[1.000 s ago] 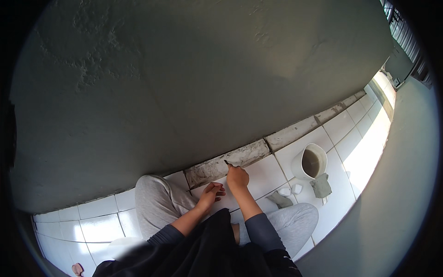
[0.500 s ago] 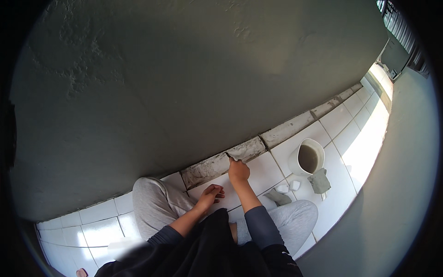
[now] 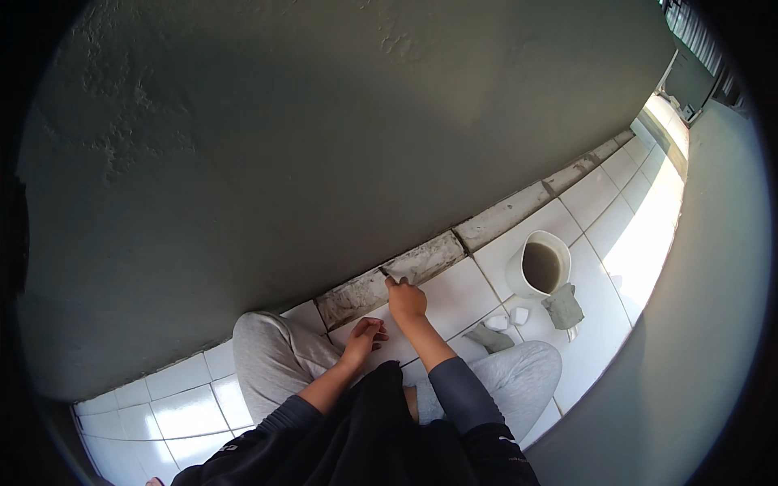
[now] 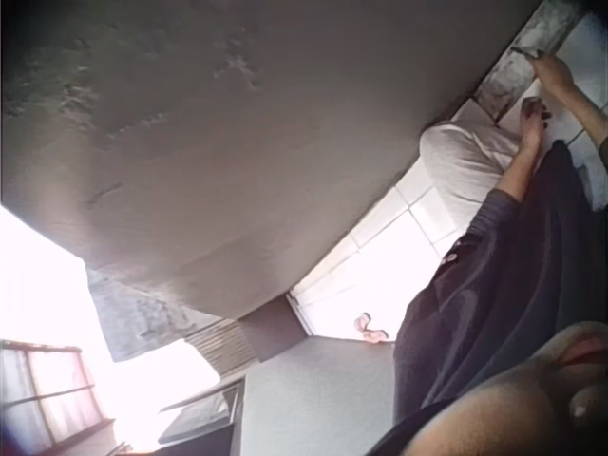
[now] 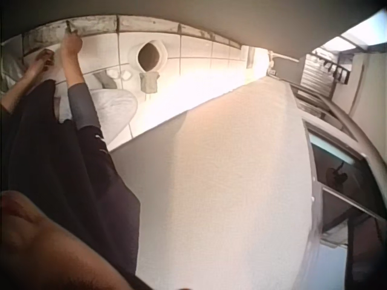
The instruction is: The person scrapes old material from a joint between floor tiles using a thin metal tool, periodically dipping the tool into a bucket of water to clean it.
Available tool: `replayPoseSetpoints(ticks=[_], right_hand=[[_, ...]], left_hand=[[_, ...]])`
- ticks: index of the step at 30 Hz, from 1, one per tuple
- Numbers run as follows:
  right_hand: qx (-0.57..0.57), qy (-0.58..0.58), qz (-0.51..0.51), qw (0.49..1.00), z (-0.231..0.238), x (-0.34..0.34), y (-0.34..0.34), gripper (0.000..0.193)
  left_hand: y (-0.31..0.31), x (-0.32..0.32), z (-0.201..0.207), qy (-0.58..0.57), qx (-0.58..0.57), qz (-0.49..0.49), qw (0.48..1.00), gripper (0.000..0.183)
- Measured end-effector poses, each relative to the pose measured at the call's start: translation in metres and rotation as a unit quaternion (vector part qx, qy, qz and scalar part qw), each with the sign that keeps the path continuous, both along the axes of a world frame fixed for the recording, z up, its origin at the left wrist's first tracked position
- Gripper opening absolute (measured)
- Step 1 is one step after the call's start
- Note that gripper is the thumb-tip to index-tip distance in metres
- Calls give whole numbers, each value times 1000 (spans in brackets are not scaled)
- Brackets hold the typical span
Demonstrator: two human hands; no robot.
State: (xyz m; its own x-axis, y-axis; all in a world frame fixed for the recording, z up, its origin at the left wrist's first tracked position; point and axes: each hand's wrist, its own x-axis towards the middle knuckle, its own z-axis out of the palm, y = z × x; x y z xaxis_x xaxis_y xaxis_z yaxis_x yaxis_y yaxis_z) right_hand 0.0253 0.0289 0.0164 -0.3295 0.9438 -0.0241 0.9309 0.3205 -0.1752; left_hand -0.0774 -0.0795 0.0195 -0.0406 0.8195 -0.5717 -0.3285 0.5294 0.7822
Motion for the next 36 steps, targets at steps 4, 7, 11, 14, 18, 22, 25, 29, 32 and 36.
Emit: replayPoseSetpoints(ticks=[4, 7, 11, 14, 18, 22, 25, 29, 32, 36], right_hand=[[-6, 28, -49, 998, 1, 5, 3, 28], [-12, 25, -93, 995, -3, 13, 10, 28], [-13, 35, 44, 998, -2, 3, -4, 27], [-26, 29, -79, 996, -3, 12, 11, 28], [-7, 48, 67, 997, -10, -7, -16, 27], [-42, 33, -22, 998, 4, -9, -12, 30], [-11, 29, 3, 1000, -6, -13, -15, 30], [-12, 41, 41, 998, -5, -22, -25, 32], [-24, 50, 15, 998, -3, -25, -24, 30], [-36, 55, 32, 997, 0, -33, -30, 25]], left_hand=[[-2, -1, 0, 3, -11, 1, 1000, 14], [-2, 3, -1, -1, -8, 4, 1000, 13], [-2, -2, -2, -1, 0, 14, 1000, 12], [1, 2, -1, 1, -3, 20, 1000, 11], [-1, 0, -3, 7, 6, 47, 999, 11], [-4, -3, -2, 13, 7, 109, 994, 8], [-4, 0, -4, 14, 19, 140, 990, 7], [-6, -1, -6, 10, 62, 195, 979, 6], [-8, 0, -3, -6, 69, 237, 969, 6], [-10, -3, -1, -12, 78, 267, 960, 6]])
